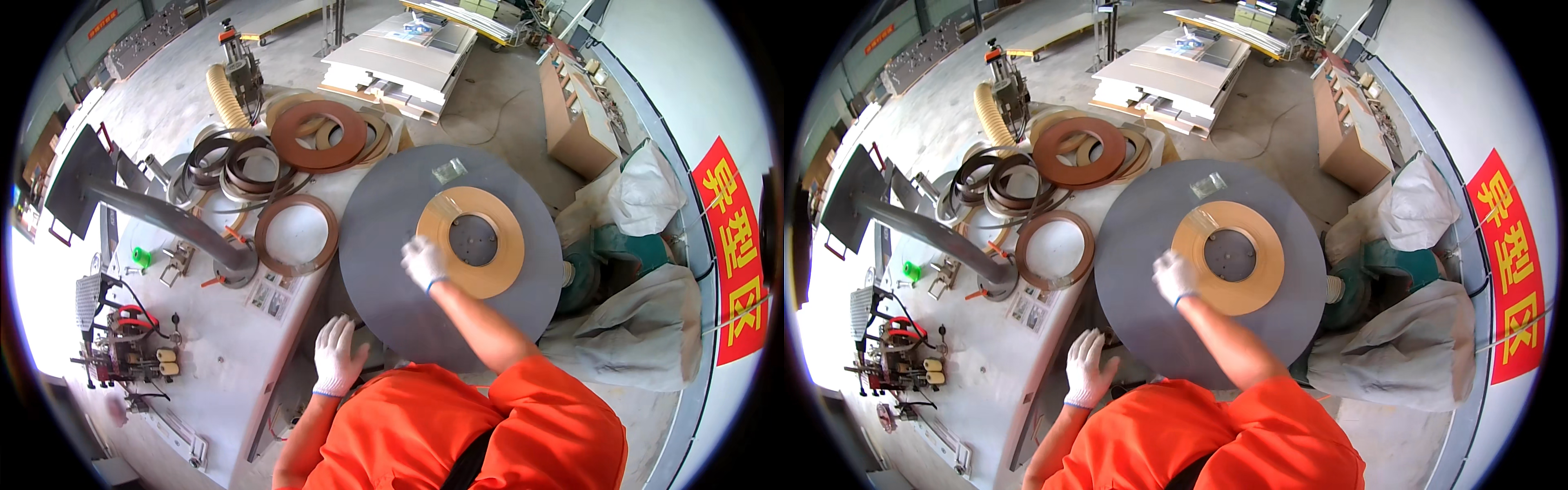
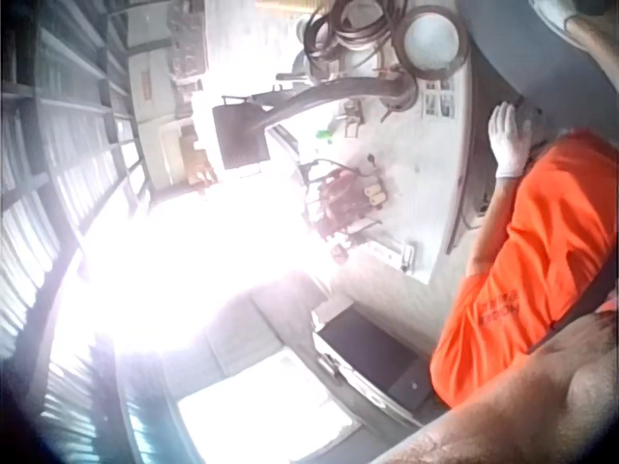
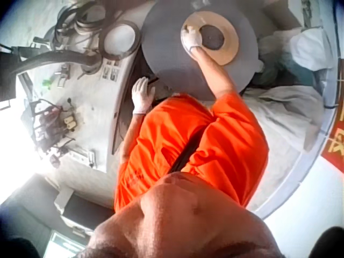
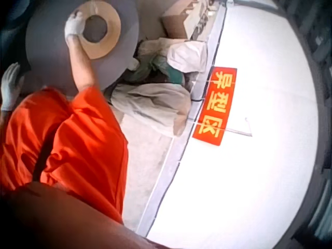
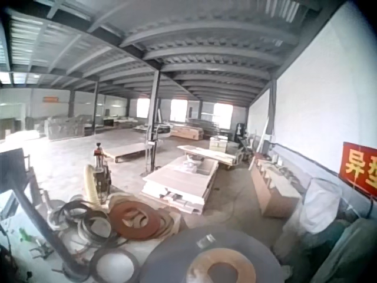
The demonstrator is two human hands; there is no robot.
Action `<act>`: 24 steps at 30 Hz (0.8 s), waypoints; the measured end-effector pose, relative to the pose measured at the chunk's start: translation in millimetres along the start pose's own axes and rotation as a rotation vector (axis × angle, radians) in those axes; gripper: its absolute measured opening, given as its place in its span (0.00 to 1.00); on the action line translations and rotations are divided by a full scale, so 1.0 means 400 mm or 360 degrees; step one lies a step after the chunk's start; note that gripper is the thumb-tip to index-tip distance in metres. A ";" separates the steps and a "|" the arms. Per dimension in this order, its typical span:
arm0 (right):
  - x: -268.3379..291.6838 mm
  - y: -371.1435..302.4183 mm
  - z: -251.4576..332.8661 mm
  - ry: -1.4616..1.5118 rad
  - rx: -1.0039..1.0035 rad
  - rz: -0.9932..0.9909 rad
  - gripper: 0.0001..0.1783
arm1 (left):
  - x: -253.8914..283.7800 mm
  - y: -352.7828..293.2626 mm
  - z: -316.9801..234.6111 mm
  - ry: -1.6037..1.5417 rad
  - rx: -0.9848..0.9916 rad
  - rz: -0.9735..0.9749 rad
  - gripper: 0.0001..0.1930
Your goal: The person handles circular wooden rings and a large circular board, then moves to a workbench to sand a rectangular wooden piece. They use a sanding block and sandpaper to smooth the edges of the wood, flipping the piece to work on different sides.
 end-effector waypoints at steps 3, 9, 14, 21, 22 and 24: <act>0.158 0.197 -0.084 -0.0398 -0.0373 -0.0359 0.15 | -0.040 -0.116 0.064 -0.0122 0.0236 0.0038 0.27; 0.180 0.369 -0.169 -0.0558 -0.0557 -0.0398 0.15 | -0.087 -0.328 0.152 -0.0409 0.0742 0.0309 0.25; 0.098 0.258 -0.132 -0.0657 -0.0410 -0.0291 0.14 | -0.075 -0.389 0.139 -0.0697 0.1095 0.0319 0.27; -0.025 -0.201 0.048 -0.0434 0.0345 -0.0239 0.20 | -0.043 -0.311 0.085 -0.1358 0.1420 0.0302 0.17; -0.028 -0.252 0.128 -0.0253 0.0255 0.0130 0.24 | -0.036 -0.284 0.084 -0.1540 0.1355 0.0279 0.19; -0.067 -0.330 0.221 0.0115 0.0584 0.0367 0.27 | -0.018 -0.215 0.076 -0.1896 0.1177 0.0274 0.24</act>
Point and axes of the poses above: each hand's wrist, its own y-axis towards the middle knuckle, its own x-axis out of the back of the hand, z = x × y, the point moved 3 cm from there along y, towards the middle knuckle, and after that the axes turned 10 degrees about z, right-handed, at the moved point
